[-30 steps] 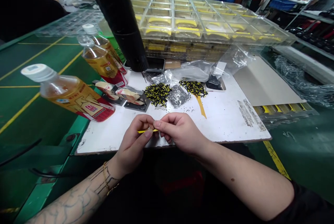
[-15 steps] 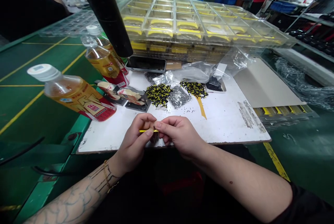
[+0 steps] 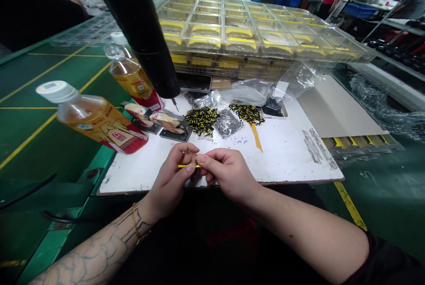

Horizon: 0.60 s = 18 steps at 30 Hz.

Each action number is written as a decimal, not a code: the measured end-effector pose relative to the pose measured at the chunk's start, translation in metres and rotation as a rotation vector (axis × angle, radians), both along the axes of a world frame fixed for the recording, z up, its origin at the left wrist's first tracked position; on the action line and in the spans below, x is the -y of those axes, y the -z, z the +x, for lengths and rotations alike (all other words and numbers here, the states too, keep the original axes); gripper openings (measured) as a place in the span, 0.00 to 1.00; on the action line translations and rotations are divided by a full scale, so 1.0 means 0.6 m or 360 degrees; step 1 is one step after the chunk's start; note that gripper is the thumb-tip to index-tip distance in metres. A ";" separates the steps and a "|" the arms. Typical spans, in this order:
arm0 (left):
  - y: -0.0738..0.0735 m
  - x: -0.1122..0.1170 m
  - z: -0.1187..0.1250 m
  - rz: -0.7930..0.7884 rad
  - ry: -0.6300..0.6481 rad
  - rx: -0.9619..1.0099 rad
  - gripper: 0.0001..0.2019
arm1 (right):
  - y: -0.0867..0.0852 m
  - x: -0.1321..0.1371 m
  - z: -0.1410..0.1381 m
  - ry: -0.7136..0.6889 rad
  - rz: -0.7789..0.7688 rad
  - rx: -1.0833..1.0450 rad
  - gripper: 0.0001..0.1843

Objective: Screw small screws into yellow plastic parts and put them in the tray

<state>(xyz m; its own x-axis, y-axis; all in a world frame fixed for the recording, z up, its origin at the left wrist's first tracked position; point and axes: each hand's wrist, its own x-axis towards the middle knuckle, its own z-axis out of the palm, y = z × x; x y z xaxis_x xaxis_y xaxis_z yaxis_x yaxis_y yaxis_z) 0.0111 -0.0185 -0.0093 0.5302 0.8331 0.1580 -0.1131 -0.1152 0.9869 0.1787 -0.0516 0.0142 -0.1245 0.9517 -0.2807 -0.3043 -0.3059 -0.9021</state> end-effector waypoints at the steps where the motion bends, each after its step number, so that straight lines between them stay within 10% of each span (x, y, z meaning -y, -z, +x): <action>1: 0.000 0.001 0.001 -0.0044 0.0000 0.0047 0.10 | 0.000 0.000 0.000 -0.0014 0.0007 0.0003 0.21; 14: -0.001 0.000 0.002 -0.0248 -0.0177 0.0207 0.08 | -0.012 -0.019 0.017 -0.0094 0.0018 0.0236 0.22; 18: 0.001 0.001 0.005 -0.0280 -0.0185 0.0230 0.08 | -0.055 0.056 0.052 0.0413 0.0845 0.0588 0.09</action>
